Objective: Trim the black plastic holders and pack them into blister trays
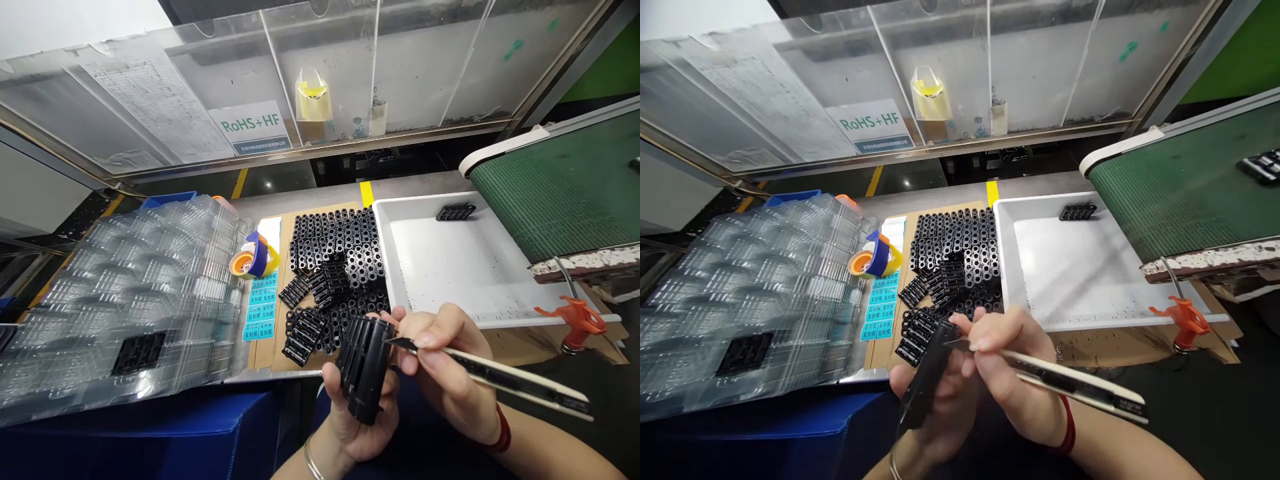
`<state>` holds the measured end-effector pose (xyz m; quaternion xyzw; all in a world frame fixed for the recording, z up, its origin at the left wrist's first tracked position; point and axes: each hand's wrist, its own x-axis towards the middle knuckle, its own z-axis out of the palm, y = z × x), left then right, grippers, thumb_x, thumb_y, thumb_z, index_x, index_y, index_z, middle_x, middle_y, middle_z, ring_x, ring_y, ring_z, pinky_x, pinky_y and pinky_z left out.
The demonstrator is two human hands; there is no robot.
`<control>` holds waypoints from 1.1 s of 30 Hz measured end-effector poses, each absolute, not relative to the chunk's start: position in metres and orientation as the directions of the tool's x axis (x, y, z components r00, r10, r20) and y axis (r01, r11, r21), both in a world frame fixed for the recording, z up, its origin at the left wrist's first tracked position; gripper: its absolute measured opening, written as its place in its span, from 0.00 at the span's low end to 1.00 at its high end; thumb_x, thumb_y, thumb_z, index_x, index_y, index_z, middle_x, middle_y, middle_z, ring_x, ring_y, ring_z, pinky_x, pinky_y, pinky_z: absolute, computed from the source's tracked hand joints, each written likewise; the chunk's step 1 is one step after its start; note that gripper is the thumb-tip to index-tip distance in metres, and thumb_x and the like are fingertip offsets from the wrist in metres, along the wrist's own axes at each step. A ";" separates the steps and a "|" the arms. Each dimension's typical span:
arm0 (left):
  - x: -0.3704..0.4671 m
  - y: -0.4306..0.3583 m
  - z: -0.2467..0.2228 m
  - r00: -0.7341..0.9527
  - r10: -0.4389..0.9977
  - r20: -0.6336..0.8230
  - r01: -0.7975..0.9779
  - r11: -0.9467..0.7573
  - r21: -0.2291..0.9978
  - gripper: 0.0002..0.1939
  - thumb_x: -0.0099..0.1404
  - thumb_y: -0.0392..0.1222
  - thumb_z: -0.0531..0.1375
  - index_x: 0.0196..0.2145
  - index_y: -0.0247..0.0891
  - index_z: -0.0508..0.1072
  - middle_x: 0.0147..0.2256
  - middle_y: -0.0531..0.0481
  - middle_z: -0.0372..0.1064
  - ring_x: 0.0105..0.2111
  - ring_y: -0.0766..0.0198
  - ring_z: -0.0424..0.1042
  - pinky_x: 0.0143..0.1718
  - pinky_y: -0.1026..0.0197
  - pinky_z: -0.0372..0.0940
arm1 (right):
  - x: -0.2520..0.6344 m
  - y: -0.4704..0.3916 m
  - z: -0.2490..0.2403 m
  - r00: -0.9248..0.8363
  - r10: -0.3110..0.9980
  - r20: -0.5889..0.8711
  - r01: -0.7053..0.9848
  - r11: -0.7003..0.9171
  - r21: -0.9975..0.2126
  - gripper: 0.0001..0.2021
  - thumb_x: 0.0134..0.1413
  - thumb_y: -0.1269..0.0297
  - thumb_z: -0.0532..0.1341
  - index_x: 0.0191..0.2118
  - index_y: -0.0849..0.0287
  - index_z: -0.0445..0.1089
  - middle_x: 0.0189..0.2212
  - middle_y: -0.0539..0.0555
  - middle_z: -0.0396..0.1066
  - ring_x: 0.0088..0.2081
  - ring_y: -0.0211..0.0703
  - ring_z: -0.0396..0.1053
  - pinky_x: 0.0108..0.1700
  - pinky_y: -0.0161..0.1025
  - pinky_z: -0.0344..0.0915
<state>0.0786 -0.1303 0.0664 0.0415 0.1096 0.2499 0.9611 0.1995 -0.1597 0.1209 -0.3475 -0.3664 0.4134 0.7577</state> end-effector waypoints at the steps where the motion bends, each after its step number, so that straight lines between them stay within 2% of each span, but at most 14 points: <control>1: 0.077 -0.128 0.066 0.834 0.532 -0.146 -0.506 0.843 0.182 0.32 0.49 0.66 0.71 0.47 0.47 0.82 0.36 0.53 0.78 0.26 0.76 0.69 0.27 0.80 0.66 | 0.203 -0.159 0.123 0.400 0.882 0.250 -0.398 0.413 -0.819 0.05 0.65 0.67 0.64 0.39 0.48 0.75 0.26 0.43 0.74 0.31 0.33 0.73 0.64 0.45 0.66; 3: 0.072 -0.122 0.067 0.776 0.630 -0.046 -0.590 0.748 0.303 0.32 0.53 0.61 0.72 0.55 0.53 0.77 0.53 0.51 0.77 0.41 0.68 0.77 0.41 0.74 0.71 | 0.215 -0.157 0.127 0.455 0.864 0.217 -0.402 0.417 -0.815 0.03 0.63 0.66 0.66 0.38 0.49 0.76 0.26 0.43 0.74 0.31 0.33 0.73 0.62 0.43 0.69; 5: 0.064 -0.116 0.067 0.715 0.699 0.015 -0.619 0.623 0.478 0.33 0.56 0.55 0.72 0.60 0.59 0.72 0.63 0.53 0.68 0.56 0.61 0.73 0.54 0.66 0.69 | 0.231 -0.157 0.130 0.518 0.832 0.199 -0.335 0.411 -0.848 0.01 0.60 0.62 0.69 0.37 0.49 0.77 0.27 0.44 0.75 0.33 0.33 0.74 0.60 0.40 0.69; 7: 0.058 -0.112 0.069 0.661 0.751 0.005 -0.589 0.514 0.623 0.36 0.57 0.55 0.72 0.62 0.62 0.68 0.64 0.52 0.66 0.60 0.55 0.69 0.60 0.58 0.66 | 0.247 -0.159 0.129 0.543 0.822 0.172 -0.263 0.361 -0.895 0.05 0.56 0.57 0.72 0.37 0.48 0.79 0.29 0.45 0.77 0.34 0.34 0.75 0.55 0.36 0.72; 10: 0.055 -0.110 0.078 0.558 0.827 -0.065 -0.542 0.423 0.726 0.41 0.53 0.66 0.69 0.62 0.56 0.68 0.55 0.48 0.73 0.58 0.50 0.70 0.61 0.50 0.66 | 0.262 -0.165 0.126 0.488 0.869 0.080 -0.250 0.227 -0.941 0.08 0.52 0.51 0.73 0.35 0.47 0.81 0.26 0.46 0.76 0.31 0.33 0.73 0.38 0.28 0.72; 12: 0.057 -0.109 0.087 0.540 0.836 -0.099 -0.562 0.445 0.697 0.45 0.51 0.72 0.66 0.62 0.50 0.70 0.47 0.47 0.74 0.51 0.51 0.74 0.57 0.51 0.70 | 0.263 -0.168 0.125 0.417 0.909 -0.011 -0.270 0.113 -0.956 0.10 0.53 0.50 0.72 0.33 0.49 0.81 0.23 0.48 0.74 0.26 0.32 0.71 0.31 0.26 0.69; 15: 0.060 -0.108 0.097 0.627 0.765 -0.148 -0.569 0.579 0.584 0.43 0.57 0.74 0.61 0.62 0.45 0.72 0.41 0.46 0.74 0.39 0.57 0.77 0.45 0.55 0.75 | 0.254 -0.168 0.125 0.326 0.934 -0.149 -0.326 -0.037 -0.945 0.11 0.53 0.51 0.73 0.31 0.53 0.79 0.20 0.49 0.74 0.23 0.31 0.69 0.25 0.25 0.67; 19: 0.059 -0.104 0.099 0.758 0.630 -0.171 -0.514 0.737 0.439 0.37 0.66 0.71 0.53 0.61 0.43 0.72 0.42 0.45 0.74 0.35 0.57 0.78 0.30 0.60 0.75 | 0.241 -0.165 0.125 0.281 0.926 -0.253 -0.416 -0.120 -0.901 0.14 0.49 0.55 0.76 0.29 0.57 0.74 0.20 0.48 0.74 0.22 0.33 0.71 0.23 0.25 0.67; 21: 0.058 -0.102 0.097 0.797 0.584 -0.157 -0.488 0.775 0.402 0.35 0.69 0.69 0.50 0.58 0.40 0.74 0.42 0.43 0.74 0.35 0.57 0.78 0.26 0.63 0.74 | 0.238 -0.165 0.124 0.259 0.925 -0.278 -0.445 -0.141 -0.884 0.15 0.51 0.55 0.75 0.28 0.58 0.73 0.20 0.48 0.74 0.22 0.33 0.72 0.24 0.25 0.67; 25: 0.057 -0.104 0.094 0.843 0.513 -0.159 -0.422 0.816 0.395 0.41 0.71 0.69 0.45 0.59 0.30 0.73 0.36 0.40 0.77 0.35 0.55 0.79 0.26 0.66 0.73 | 0.232 -0.168 0.121 0.160 0.929 -0.333 -0.513 -0.209 -0.832 0.15 0.55 0.52 0.72 0.31 0.59 0.73 0.20 0.49 0.75 0.22 0.32 0.71 0.25 0.26 0.68; 29: 0.058 -0.106 0.095 0.874 0.460 -0.160 -0.381 0.850 0.363 0.42 0.70 0.71 0.43 0.66 0.37 0.64 0.40 0.39 0.79 0.36 0.54 0.80 0.27 0.65 0.74 | 0.223 -0.168 0.121 0.055 0.924 -0.378 -0.593 -0.274 -0.757 0.18 0.56 0.53 0.72 0.29 0.59 0.68 0.20 0.48 0.74 0.21 0.32 0.71 0.25 0.27 0.66; 33: 0.061 -0.107 0.094 0.892 0.430 -0.140 -0.372 0.873 0.315 0.43 0.70 0.71 0.42 0.68 0.38 0.61 0.39 0.38 0.79 0.35 0.56 0.80 0.26 0.65 0.74 | 0.217 -0.167 0.122 -0.016 0.921 -0.389 -0.634 -0.310 -0.709 0.18 0.57 0.53 0.71 0.31 0.59 0.66 0.20 0.45 0.72 0.20 0.33 0.72 0.24 0.27 0.64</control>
